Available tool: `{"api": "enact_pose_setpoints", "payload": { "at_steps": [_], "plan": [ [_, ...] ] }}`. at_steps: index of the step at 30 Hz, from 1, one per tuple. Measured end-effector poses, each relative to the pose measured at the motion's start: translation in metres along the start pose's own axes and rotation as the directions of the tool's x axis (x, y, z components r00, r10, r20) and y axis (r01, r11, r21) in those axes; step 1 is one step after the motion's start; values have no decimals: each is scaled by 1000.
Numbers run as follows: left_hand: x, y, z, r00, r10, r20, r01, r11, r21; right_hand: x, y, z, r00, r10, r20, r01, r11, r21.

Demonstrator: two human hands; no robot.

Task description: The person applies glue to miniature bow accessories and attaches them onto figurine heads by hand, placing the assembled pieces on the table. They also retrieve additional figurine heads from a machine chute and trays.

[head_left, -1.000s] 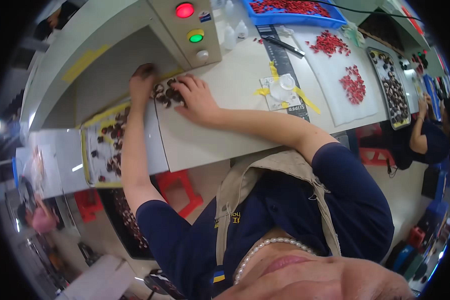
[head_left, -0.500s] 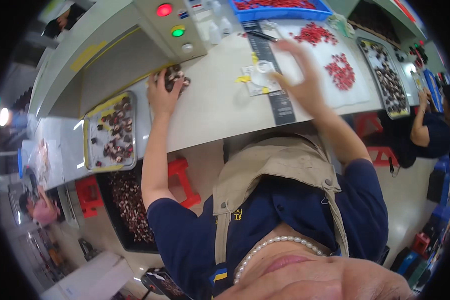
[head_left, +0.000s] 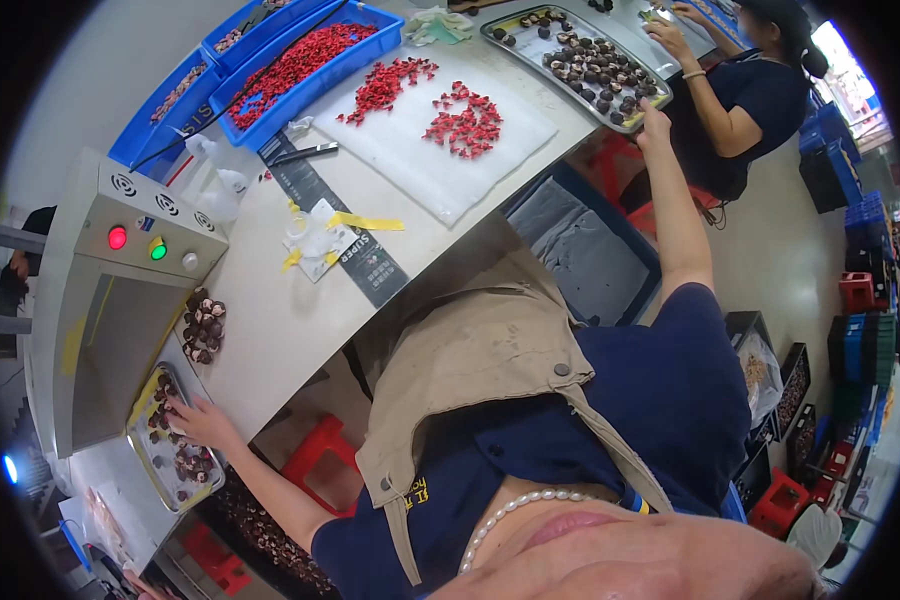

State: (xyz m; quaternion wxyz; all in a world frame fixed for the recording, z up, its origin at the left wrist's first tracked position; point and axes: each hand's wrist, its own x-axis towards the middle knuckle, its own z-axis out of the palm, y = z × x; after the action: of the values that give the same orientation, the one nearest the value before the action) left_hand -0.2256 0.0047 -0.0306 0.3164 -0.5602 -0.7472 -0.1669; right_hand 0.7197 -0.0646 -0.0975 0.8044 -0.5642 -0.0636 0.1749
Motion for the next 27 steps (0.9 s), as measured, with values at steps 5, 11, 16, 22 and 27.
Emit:
{"api": "enact_pose_setpoints", "payload": {
  "at_steps": [5,11,16,22,27],
  "plan": [
    [-6,-39,16,999,14,35,-12,996,-83,-45,-12,23,938,328,107,-345,908,238],
    [5,-29,20,989,-147,31,150,983,-104,-55,-14,20,880,300,369,-371,918,139],
    [10,23,-25,983,-73,-168,-1,915,-403,-98,-26,29,920,138,366,-239,939,246],
    [-1,176,-135,965,58,-255,-244,554,-796,-161,-93,-1,897,111,428,-218,953,212],
    [-13,241,-164,954,293,-63,-95,95,-991,-226,-166,8,779,163,605,-290,950,119]
  ]
}}
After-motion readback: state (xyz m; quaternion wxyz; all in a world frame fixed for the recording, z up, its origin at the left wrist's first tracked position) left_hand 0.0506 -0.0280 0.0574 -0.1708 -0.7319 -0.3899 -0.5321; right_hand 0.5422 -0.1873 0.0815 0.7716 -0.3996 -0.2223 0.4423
